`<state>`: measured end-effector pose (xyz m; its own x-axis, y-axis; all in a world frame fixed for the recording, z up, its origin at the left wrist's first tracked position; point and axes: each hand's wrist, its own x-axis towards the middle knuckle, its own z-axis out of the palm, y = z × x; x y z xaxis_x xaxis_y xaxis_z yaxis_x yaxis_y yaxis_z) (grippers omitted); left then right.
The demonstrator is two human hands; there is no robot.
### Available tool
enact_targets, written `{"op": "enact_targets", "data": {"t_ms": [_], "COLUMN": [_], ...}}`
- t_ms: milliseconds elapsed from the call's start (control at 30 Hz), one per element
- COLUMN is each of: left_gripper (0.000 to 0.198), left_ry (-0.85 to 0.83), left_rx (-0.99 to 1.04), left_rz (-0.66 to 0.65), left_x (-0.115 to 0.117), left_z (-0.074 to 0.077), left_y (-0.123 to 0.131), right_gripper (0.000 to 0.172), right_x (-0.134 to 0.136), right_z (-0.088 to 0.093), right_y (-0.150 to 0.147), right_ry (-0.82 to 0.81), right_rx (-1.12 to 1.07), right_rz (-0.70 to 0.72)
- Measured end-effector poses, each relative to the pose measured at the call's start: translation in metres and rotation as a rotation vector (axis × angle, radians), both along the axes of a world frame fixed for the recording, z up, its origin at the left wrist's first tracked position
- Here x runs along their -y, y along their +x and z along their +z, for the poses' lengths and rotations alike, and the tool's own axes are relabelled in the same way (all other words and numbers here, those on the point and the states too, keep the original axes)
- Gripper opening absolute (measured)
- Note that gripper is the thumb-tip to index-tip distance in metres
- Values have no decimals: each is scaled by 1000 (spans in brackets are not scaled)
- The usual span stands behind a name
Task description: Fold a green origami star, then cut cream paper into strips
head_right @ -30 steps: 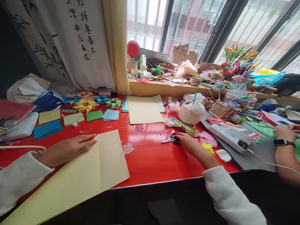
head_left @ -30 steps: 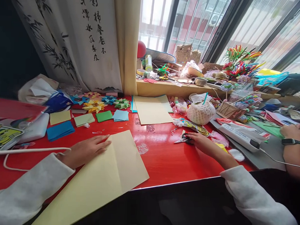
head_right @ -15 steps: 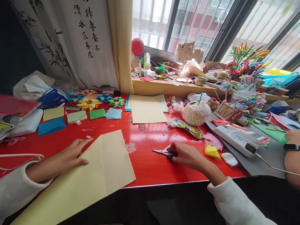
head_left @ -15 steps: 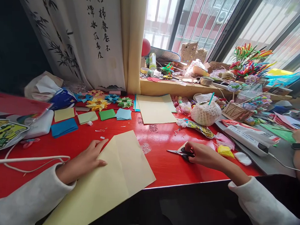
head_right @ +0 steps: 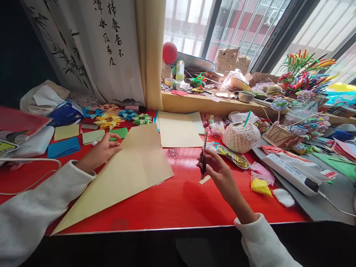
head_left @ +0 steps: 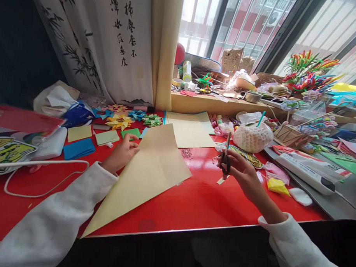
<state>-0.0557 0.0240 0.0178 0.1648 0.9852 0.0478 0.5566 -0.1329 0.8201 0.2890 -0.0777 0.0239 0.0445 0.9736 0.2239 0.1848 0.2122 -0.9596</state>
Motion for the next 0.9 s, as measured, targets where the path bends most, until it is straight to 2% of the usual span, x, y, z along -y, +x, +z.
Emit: {"op": "enact_targets", "data": {"t_ms": [67, 167, 233, 300, 367, 467, 567, 700, 900], "left_gripper": [41, 33, 44, 63, 71, 55, 40, 40, 43], "left_ry": [7, -32, -71, -79, -57, 5, 67, 65, -6], "left_rx": [6, 11, -25, -70, -76, -67, -59, 71, 175], "left_rz": [15, -146, -251, -350, -420, -415, -363, -330, -354], "left_x": [-14, -18, -14, -8, -5, -4, -5, -5, -3], "left_z": [-8, -18, -20, -21, -20, -18, -15, -10, -10], "left_y": [-2, -7, -10, -13, -17, -22, -26, -29, -28], "right_gripper": [39, 42, 41, 40, 37, 32, 32, 37, 30], "right_x": [-8, -26, -42, -58, -73, -87, -93, -95, -89], "right_z": [-1, 2, 8, 13, 15, 6, -9, -20, -14], "right_y": [-15, -38, -52, -64, -73, -80, -78, -71, -79], "right_ry": [4, -40, -24, 52, 132, 120, -3, -131, -158], "right_rx": [-74, -137, -141, -131, -156, -224, -205, -181, -208], "right_rz": [51, 142, 146, 92, 19, -41, -47, -43, 54]}}
